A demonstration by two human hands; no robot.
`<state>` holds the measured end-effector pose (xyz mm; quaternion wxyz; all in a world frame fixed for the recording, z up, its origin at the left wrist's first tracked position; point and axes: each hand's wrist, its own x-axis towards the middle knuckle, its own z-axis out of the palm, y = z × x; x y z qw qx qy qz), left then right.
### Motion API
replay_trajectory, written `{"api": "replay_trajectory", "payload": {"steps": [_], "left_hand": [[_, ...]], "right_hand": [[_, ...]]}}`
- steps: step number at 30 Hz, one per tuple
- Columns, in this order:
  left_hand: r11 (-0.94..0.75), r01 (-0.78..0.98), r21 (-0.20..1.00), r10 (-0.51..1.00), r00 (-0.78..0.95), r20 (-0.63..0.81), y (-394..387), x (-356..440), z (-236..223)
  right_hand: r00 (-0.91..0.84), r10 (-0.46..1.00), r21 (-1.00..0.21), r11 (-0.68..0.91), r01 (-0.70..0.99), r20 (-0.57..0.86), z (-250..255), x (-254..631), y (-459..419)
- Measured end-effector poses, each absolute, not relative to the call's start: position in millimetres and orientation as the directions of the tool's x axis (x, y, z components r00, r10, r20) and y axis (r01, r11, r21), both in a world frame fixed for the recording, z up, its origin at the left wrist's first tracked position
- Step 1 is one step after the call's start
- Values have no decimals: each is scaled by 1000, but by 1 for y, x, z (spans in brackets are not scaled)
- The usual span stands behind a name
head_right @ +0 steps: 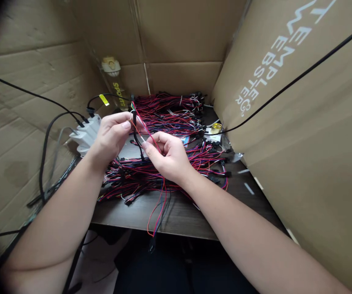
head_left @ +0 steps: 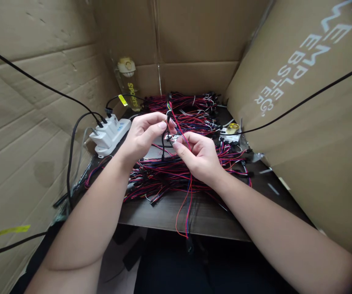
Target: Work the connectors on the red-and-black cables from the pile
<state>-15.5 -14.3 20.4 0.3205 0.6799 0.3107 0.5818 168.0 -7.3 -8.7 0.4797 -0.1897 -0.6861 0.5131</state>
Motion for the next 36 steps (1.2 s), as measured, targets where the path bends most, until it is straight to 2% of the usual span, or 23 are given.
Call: {"api": "replay_trajectory", "payload": {"steps": [6, 12, 20, 27, 30, 33, 36], "left_hand": [[-655, -105, 748, 728, 178, 662, -15, -16, 22], [-692, -30, 721, 715, 110, 691, -10, -16, 19], [-758, -98, 645, 637, 103, 764, 1, -15, 13], [-778, 41, 627, 628, 1, 778, -7, -12, 17], [-755, 52, 654, 654, -9, 756, -18, -9, 23], [-661, 81, 746, 749, 9, 663, -25, -10, 25], [-562, 34, 826, 825, 88, 558, -26, -12, 24]], "right_hand": [[-498, 741, -893, 383, -235, 449, -5, 173, -9], [-501, 746, -898, 364, -245, 439, -3, 174, -11], [-477, 735, -875, 432, -217, 481, -1, 174, -11], [-485, 735, -880, 418, -226, 474, 0, 174, -12], [-541, 722, -902, 362, -235, 431, 2, 176, -12], [-625, 696, -935, 283, -214, 354, 2, 177, -11], [-687, 664, -953, 259, -159, 295, 1, 177, -8]]}}
